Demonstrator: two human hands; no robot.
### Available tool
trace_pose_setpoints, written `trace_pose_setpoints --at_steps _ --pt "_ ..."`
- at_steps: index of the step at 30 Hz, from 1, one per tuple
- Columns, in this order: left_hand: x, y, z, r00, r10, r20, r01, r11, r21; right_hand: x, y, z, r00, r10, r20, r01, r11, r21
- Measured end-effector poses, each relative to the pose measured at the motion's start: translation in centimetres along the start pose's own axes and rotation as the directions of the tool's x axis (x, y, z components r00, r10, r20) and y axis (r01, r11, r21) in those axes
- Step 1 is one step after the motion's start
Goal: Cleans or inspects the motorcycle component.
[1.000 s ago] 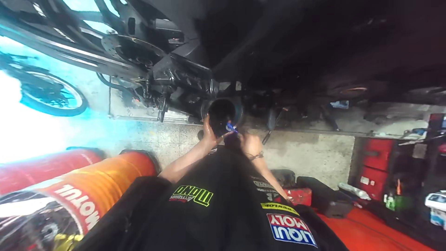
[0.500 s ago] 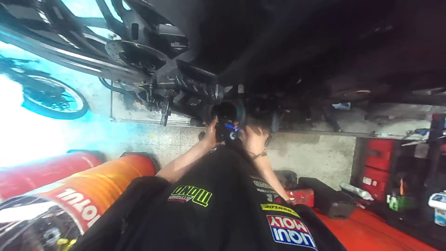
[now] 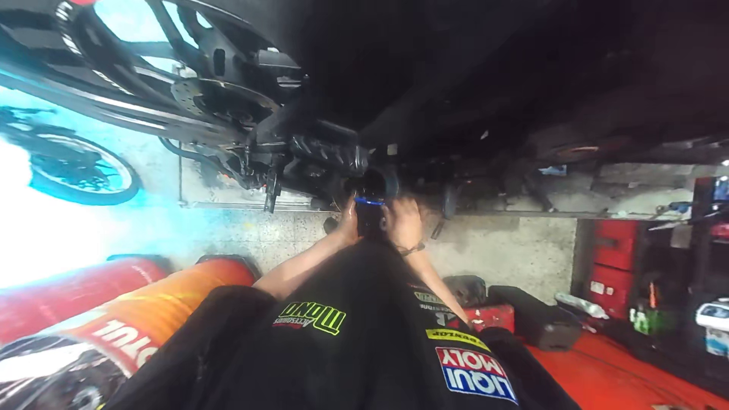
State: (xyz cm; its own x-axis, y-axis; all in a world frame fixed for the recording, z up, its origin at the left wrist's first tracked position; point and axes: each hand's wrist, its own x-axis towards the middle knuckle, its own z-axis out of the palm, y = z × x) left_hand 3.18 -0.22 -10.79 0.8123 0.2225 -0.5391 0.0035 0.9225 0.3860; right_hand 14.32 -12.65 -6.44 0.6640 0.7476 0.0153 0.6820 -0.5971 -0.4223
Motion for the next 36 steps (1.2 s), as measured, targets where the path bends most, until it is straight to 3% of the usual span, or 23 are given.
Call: trace_pose_setpoints --at_steps 3,7,10,13,18,27,30,36 --pt "0.0 0.8 0.2 0.999 -0.008 -0.046 0.01 0.999 0.054 -0.3 1.0 0.2 0.997 0.074 -0.034 -0.075 0.997 -0.036" --pt "-0.5 -0.3 -0.1 0.999 -0.034 -0.039 0.037 0.995 0.094 -0.9 0.0 0.0 0.999 0.043 0.003 -0.043 0.998 -0.045" --pt "-0.1 1.0 0.6 0.999 -0.038 -0.018 0.039 0.993 0.109 -0.6 0.7 0.0 0.997 0.07 -0.036 -0.073 0.994 -0.08" --pt "-0.4 0.0 -0.1 0.996 -0.046 -0.072 0.056 0.988 0.144 -1.2 -0.1 0.1 0.998 0.064 0.014 -0.062 0.994 -0.086" --pt "0.4 0.8 -0.2 0.997 0.074 -0.034 -0.064 0.972 0.226 -0.5 1.3 0.5 0.995 0.096 -0.01 -0.096 0.994 -0.052" --pt "0.1 -1.0 -1.0 0.992 0.098 -0.076 -0.075 0.963 0.26 -1.0 1.1 0.1 0.993 0.074 0.095 -0.072 0.997 -0.025" --pt "0.8 0.2 -0.6 0.993 0.102 -0.065 -0.084 0.966 0.245 -0.2 2.4 0.3 0.995 0.088 0.052 -0.088 0.996 -0.008" --pt "0.7 0.1 0.0 0.988 0.116 -0.104 -0.086 0.962 0.26 -0.3 2.9 0.1 0.99 0.102 0.101 -0.106 0.994 0.034"
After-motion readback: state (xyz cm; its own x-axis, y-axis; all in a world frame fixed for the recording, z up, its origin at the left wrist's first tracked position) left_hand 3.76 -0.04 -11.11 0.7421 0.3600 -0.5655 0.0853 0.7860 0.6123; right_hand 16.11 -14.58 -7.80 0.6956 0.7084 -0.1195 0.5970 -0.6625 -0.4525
